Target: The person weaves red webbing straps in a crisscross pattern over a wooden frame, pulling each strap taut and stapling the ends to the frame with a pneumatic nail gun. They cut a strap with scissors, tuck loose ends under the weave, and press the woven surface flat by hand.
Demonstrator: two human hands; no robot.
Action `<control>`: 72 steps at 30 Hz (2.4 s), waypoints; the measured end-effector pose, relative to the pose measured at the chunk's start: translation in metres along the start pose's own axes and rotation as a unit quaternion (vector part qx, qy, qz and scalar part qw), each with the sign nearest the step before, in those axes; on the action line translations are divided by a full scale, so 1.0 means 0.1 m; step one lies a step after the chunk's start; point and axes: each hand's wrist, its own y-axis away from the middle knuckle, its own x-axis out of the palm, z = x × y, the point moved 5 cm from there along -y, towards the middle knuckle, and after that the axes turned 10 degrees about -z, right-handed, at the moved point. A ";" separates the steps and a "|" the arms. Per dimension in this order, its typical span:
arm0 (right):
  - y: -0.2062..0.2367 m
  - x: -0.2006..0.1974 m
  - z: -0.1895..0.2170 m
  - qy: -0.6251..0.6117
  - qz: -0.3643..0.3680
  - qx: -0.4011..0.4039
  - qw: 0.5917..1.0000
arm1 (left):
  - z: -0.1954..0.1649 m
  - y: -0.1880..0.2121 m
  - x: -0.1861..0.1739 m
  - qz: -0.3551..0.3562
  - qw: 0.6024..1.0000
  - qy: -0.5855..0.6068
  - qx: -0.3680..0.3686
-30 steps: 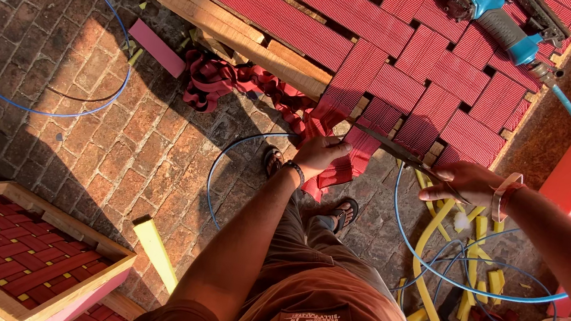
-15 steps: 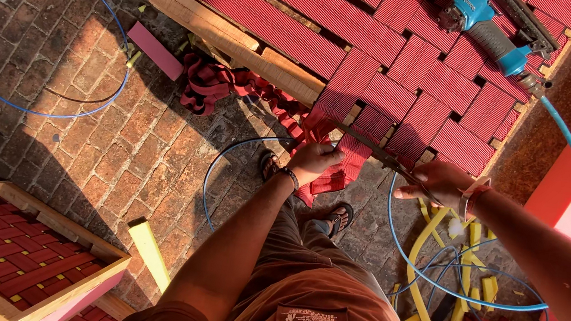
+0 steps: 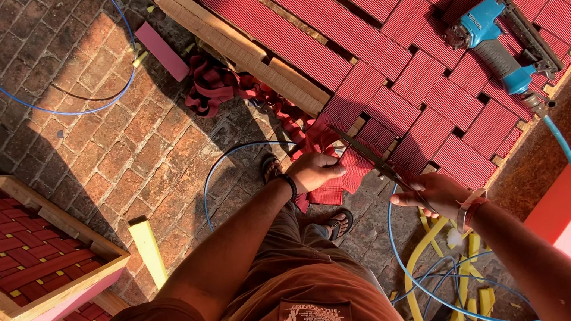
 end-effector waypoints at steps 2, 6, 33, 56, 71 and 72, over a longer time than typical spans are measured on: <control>0.01 -0.01 0.01 0.067 -0.014 -0.015 0.998 | 0.02 0.01 -0.03 -0.003 0.999 -0.030 0.014; 0.06 -0.04 -0.03 0.053 -0.024 -0.012 0.998 | 0.05 0.06 -0.11 0.007 1.000 -0.009 0.027; 0.17 0.10 -0.16 0.068 -0.049 0.002 0.996 | 0.44 -0.12 -1.52 -0.217 0.974 0.055 -0.019; 0.13 0.00 0.06 0.040 -0.029 0.013 0.999 | 0.26 -0.21 -0.66 -0.032 0.976 0.200 0.080; -0.12 0.04 0.39 0.007 0.023 0.004 1.000 | 0.12 0.10 -0.59 -0.143 0.981 0.096 0.089; -0.13 0.06 0.40 0.009 0.026 0.008 1.000 | 0.13 0.09 -0.58 -0.145 0.981 0.094 0.091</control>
